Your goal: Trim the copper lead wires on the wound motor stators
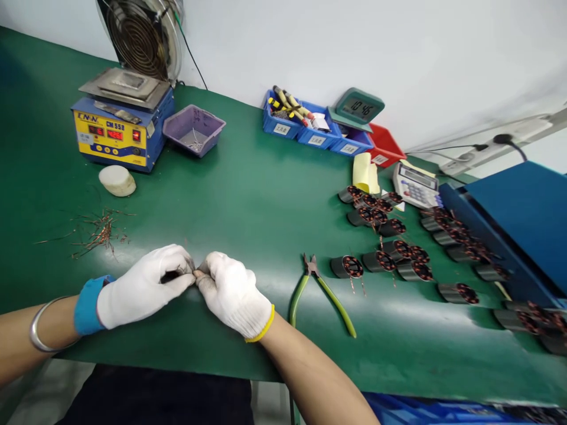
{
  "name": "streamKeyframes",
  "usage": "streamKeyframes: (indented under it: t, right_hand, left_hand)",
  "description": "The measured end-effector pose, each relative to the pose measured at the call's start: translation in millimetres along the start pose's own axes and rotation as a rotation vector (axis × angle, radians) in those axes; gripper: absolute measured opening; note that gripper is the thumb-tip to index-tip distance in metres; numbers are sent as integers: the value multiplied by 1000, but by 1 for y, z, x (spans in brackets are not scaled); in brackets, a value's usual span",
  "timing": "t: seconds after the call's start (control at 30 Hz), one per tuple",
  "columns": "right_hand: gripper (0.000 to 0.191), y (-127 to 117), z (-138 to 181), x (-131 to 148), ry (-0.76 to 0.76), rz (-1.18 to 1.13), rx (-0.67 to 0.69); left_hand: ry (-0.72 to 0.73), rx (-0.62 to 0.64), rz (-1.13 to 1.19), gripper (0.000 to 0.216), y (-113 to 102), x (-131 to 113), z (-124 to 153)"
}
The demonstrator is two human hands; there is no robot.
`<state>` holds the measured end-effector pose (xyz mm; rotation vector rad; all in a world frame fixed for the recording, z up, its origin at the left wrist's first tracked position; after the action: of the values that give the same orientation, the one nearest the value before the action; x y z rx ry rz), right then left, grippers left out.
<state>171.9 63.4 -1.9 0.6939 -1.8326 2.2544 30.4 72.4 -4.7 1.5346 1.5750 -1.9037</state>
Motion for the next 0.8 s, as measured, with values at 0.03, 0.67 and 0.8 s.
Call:
streamKeyframes:
  t: [0.03,0.67,0.8]
  right_hand:
    - [9,1,3,1,-11,12,4]
    - [32,2,9,16,-636,322,-146]
    - [26,7,7,17,-607,341,-72]
  left_hand:
    - [-42,-3,40,18,-1,1,-1]
    - [-196,272,-306,43,-31,-4,5]
    - [-170,285,-389,23,-23,-2,0]
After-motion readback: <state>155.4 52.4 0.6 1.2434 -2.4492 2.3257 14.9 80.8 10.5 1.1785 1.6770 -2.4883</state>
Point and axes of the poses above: each hand's wrist, its own z-axis away from the middle knuckle, its own y-axis out of the palm, x = y × z, the point moved 5 cm from there along -z, towards the middle knuckle, and after that the axes turned 3 degrees about z, right-handed, at the moved point
